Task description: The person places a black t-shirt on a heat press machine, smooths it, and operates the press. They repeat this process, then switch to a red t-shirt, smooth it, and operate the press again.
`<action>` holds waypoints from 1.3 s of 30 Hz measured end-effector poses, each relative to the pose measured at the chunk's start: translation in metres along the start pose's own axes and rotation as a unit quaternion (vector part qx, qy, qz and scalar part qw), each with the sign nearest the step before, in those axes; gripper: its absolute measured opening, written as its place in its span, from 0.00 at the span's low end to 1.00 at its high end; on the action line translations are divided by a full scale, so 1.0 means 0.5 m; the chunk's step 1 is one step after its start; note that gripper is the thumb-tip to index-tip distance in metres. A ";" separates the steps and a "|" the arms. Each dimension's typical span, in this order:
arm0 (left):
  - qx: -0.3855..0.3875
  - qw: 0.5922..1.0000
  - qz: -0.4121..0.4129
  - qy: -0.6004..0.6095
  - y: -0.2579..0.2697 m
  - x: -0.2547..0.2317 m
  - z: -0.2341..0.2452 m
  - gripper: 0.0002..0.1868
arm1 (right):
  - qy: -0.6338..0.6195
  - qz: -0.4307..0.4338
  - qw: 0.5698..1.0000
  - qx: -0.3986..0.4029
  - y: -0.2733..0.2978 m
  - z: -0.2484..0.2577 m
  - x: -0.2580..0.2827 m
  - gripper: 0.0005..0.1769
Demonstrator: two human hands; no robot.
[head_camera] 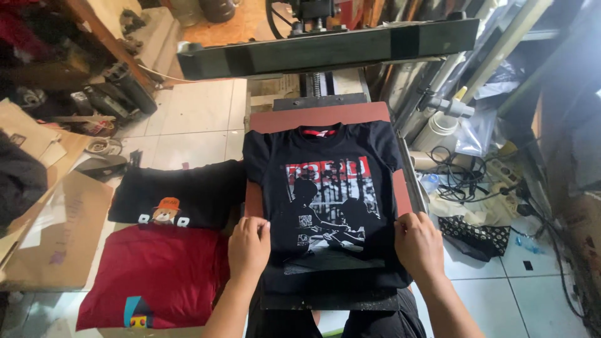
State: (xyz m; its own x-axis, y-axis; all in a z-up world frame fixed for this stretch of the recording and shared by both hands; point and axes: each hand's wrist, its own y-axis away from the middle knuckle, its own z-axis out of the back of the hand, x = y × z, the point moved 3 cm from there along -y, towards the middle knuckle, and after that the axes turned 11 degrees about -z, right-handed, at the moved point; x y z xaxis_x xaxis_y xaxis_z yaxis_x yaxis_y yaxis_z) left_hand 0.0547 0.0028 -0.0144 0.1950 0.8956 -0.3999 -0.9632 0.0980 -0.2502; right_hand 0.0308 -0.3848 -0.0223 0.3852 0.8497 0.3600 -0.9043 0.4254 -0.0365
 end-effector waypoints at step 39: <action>-0.167 0.904 0.064 0.389 -0.229 -0.138 0.394 0.10 | -0.419 -0.045 0.906 -0.033 -0.113 0.434 0.229 0.09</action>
State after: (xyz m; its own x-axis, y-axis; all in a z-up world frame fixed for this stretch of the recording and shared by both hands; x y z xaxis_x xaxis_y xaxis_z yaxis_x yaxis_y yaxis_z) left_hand 0.1150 0.0153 0.2157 0.2816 0.3012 -0.9110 -0.9030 -0.2379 -0.3578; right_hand 0.0861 -0.3791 0.2235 0.1557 0.2879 0.9449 -0.8525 0.5224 -0.0187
